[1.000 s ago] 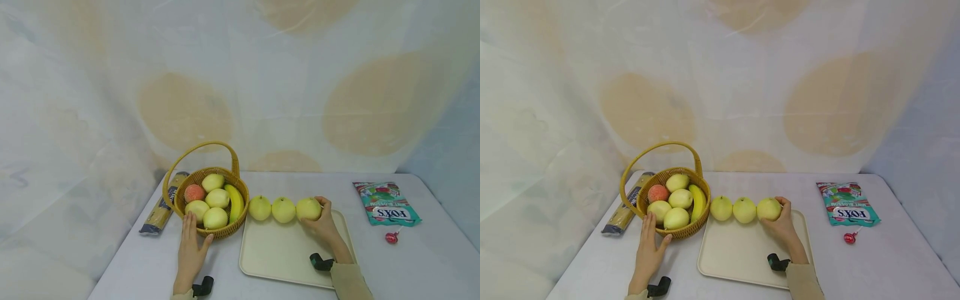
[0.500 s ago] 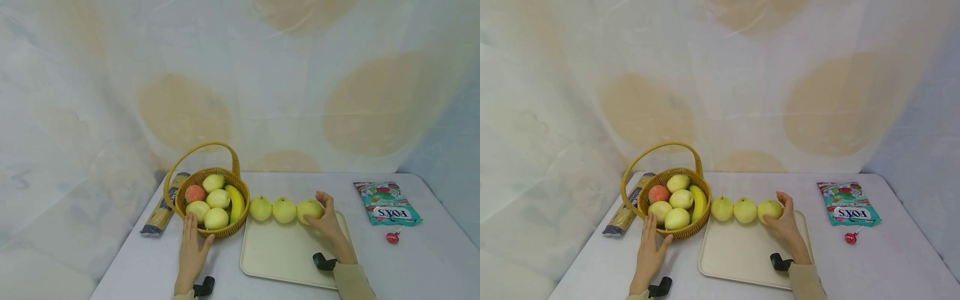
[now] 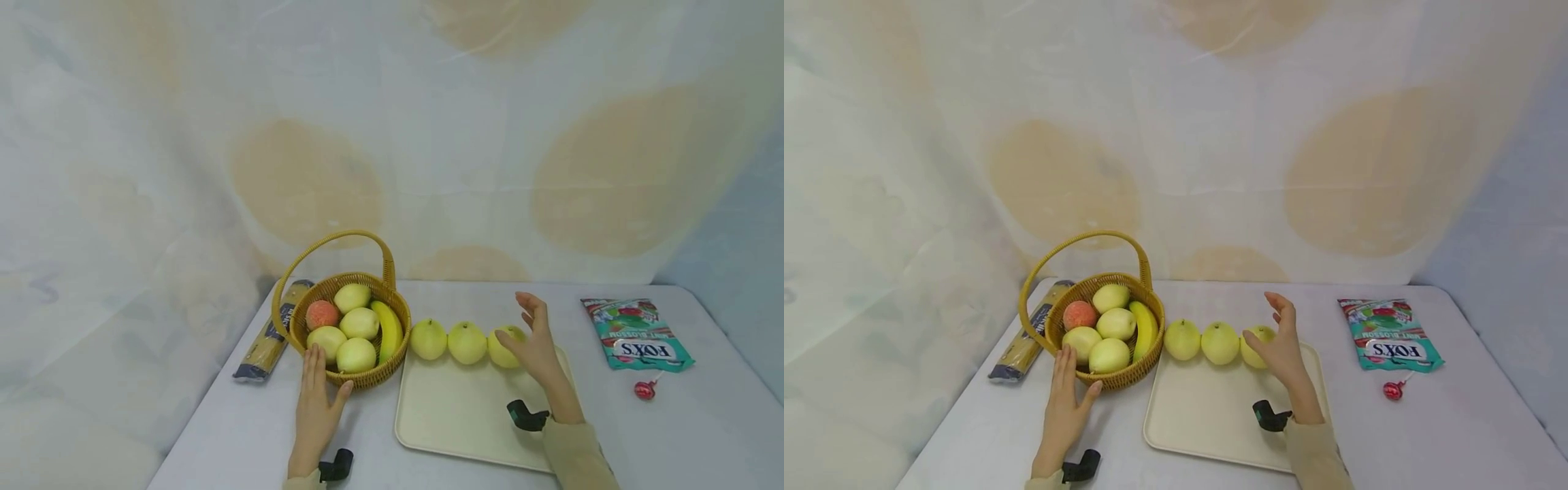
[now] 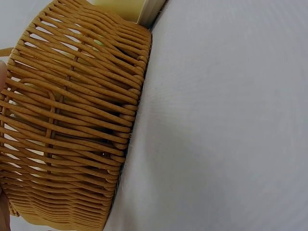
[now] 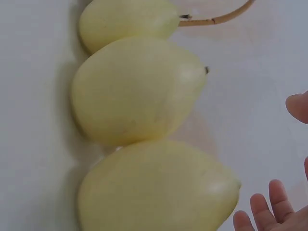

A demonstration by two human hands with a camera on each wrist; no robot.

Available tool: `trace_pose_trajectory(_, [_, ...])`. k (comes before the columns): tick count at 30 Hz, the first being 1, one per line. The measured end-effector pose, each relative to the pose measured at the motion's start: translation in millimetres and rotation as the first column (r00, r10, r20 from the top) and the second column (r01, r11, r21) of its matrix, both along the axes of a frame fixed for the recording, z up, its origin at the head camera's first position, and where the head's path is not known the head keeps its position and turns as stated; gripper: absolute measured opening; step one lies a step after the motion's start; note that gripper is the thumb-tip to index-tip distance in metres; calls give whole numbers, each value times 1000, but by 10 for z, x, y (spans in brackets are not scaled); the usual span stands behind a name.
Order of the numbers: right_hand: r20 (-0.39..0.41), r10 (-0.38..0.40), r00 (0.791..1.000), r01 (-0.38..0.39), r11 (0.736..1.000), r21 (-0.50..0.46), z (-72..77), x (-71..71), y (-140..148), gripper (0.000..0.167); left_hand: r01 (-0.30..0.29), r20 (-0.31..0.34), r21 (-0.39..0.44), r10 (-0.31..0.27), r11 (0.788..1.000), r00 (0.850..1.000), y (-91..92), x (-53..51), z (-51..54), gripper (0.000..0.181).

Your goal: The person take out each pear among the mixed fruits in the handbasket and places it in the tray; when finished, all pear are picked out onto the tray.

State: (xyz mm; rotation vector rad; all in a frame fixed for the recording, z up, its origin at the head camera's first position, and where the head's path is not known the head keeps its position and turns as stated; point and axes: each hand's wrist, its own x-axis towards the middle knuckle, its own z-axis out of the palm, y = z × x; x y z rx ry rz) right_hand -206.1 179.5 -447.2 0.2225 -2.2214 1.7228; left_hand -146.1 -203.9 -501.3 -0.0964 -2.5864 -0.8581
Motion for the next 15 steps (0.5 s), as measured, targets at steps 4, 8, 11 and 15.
trace_pose_trajectory(4, [-38, 47, 998, -48, 999, -20, 150, -60, -107, 77, -2, -8, -3, 2, 1000, 1000, 2, -6, 3, 85])
trace_pose_trajectory(8, [-62, 108, 992, -110, 993, -34, 253, -125, -234, 76, -4, -20, -9, 4, 1000, 1000, 3, -9, 3, 85])
trace_pose_trajectory(11, [-57, 149, 987, -152, 987, -59, 273, -156, -336, 76, -4, -11, -11, 4, 1000, 1000, 3, -7, 6, 85])
trace_pose_trajectory(15, [-43, 206, 978, -209, 973, -93, 258, -175, -487, 76, -4, 5, -10, 4, 1000, 1000, 2, -3, 18, 85])
